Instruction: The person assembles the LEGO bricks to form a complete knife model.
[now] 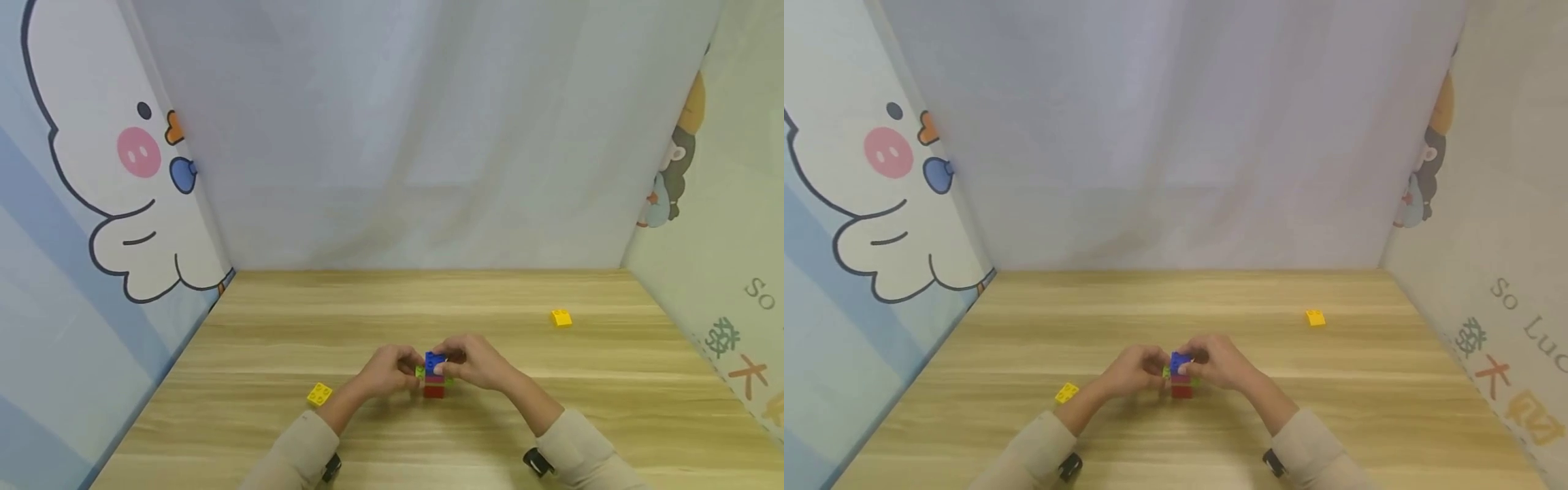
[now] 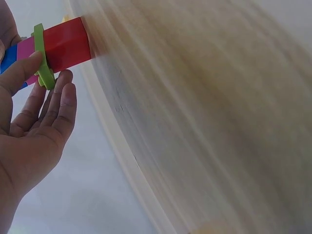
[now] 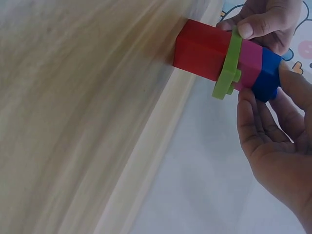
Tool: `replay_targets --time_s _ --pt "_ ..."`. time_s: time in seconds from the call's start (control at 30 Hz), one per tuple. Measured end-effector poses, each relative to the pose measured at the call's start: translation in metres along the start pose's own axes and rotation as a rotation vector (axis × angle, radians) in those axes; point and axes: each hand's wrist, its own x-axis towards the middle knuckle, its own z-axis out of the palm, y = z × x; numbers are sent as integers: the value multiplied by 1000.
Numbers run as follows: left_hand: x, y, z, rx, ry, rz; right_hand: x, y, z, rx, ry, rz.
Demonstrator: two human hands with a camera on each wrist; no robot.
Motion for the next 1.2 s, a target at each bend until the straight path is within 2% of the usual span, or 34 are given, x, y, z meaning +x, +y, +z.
replay_targets --time_s 0.3,0.57,0.8,0.97,1.2 --pt "2 2 1 19 7 -4 -1 4 1 7 13 5" --pt "2 1 1 0 4 -13 -2 4 0 21 12 9" --pt "1 -1 3 -3 25 -15 -2 7 2 76 24 -4" --pt "2 0 4 -5 31 -6 -7 8 2 141 10 37" --pt "2 0 5 -21 35 -16 -12 -4 -1 144 25 80"
